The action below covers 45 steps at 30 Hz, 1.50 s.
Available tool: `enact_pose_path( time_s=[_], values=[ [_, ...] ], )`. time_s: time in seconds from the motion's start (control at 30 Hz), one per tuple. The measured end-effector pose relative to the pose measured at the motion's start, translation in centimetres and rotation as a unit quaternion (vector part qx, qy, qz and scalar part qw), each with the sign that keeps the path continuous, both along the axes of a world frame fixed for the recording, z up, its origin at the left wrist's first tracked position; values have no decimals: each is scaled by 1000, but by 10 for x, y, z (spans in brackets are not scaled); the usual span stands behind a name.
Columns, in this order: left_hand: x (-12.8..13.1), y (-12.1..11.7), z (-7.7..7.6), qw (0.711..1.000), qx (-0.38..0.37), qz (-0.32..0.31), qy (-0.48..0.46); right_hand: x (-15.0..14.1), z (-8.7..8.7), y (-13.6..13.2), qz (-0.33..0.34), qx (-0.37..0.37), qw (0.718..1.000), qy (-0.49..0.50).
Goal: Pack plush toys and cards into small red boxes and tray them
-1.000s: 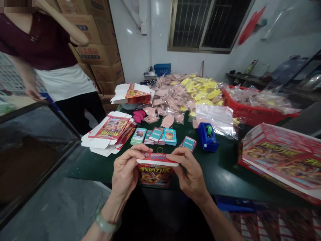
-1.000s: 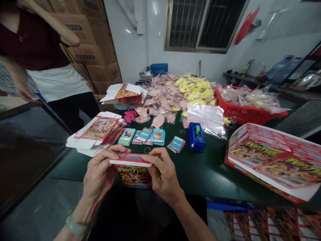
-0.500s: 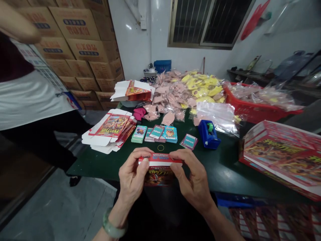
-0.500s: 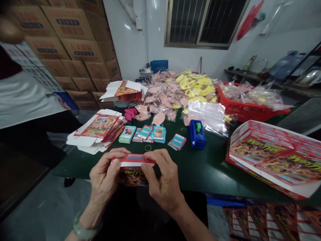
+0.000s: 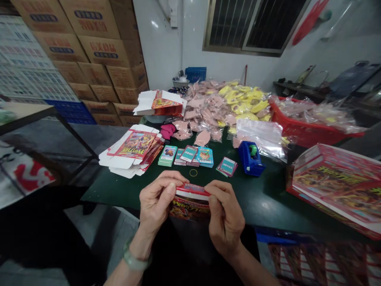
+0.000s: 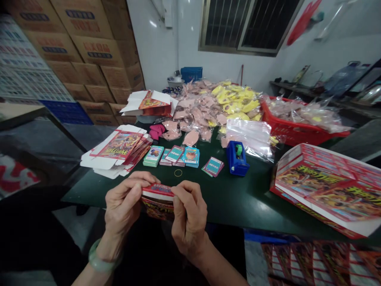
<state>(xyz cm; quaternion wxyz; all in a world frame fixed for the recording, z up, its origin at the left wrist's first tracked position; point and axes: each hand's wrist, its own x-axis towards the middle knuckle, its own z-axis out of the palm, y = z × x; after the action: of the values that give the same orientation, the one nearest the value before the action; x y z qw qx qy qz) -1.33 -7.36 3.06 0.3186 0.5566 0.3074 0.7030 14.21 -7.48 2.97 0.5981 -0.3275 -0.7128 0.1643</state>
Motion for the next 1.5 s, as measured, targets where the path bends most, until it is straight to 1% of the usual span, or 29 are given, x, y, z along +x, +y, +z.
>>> enact_pose_path(
  time_s=[0.07,0.13,0.23,0.3,0.37,0.4,0.43,0.5,0.63,0.67,0.73,0.8,0.83,0.9,1.0,1.07,1.1,1.13,1.17,1.2,1.23,1.27,1.3,1.33,1.4,1.43,1.5],
  values=[
    [1,1,-4,1000,14,7,-5,3,-1,0,1,31,999,-23],
    [2,1,-6,999,22,23,-2,9,3,0,10,37,997,-63],
    [2,0,-7,999,29,40,11,18,19,-3,38,-10,992,-117],
    [1,-2,-7,999,30,40,18,21,29,-4,58,-46,987,-142],
    [0,-3,-7,999,32,36,21,21,36,-6,63,-57,983,-161],
    [0,-3,-7,999,35,35,20,21,36,-7,58,-49,983,-168],
    [0,-4,-8,998,39,36,20,21,35,-8,50,-35,984,-170],
    [1,-5,-9,998,49,44,24,21,27,-12,38,2,984,-172],
    [2,-7,-10,995,61,73,43,18,-1,-21,25,53,983,-175],
    [1,-8,-10,995,59,67,49,16,-8,-21,20,61,984,-168],
    [-1,-9,-10,996,52,30,64,12,-19,-19,13,81,987,-136],
    [-4,-11,-9,995,50,-8,88,8,-26,-12,15,91,991,-92],
    [-5,-12,-8,993,53,-9,106,7,-26,-8,24,89,993,-71],
    [-5,-11,-5,986,72,31,144,6,-22,3,59,60,996,-37],
    [3,-8,0,964,97,132,209,11,-7,15,120,-21,993,0],
    [13,-3,1,945,94,180,256,17,2,19,127,-54,990,3],
    [18,0,0,938,97,193,270,23,4,22,121,-66,990,-3],
    [23,2,-2,935,104,198,275,31,4,27,107,-76,991,-9],
    [27,5,-5,936,113,197,269,41,2,33,79,-92,993,-7],
    [30,7,-8,938,124,196,258,54,-2,42,31,-116,993,5],
    [32,8,-11,938,134,197,250,70,-6,53,-38,-145,988,26],
    [34,10,-14,938,139,198,248,87,-10,66,-120,-176,976,53],
    [34,11,-17,937,142,199,249,105,-14,80,-211,-209,952,71],
    [34,11,-18,936,144,200,251,123,-17,95,-273,-244,928,63],
    [34,11,-20,936,149,198,248,153,-19,122,-305,-294,905,40],
    [34,11,-19,938,149,197,244,163,-18,133,-304,-322,897,23],
    [33,11,-18,939,152,196,239,175,-14,150,-290,-386,876,-6]
  ],
)
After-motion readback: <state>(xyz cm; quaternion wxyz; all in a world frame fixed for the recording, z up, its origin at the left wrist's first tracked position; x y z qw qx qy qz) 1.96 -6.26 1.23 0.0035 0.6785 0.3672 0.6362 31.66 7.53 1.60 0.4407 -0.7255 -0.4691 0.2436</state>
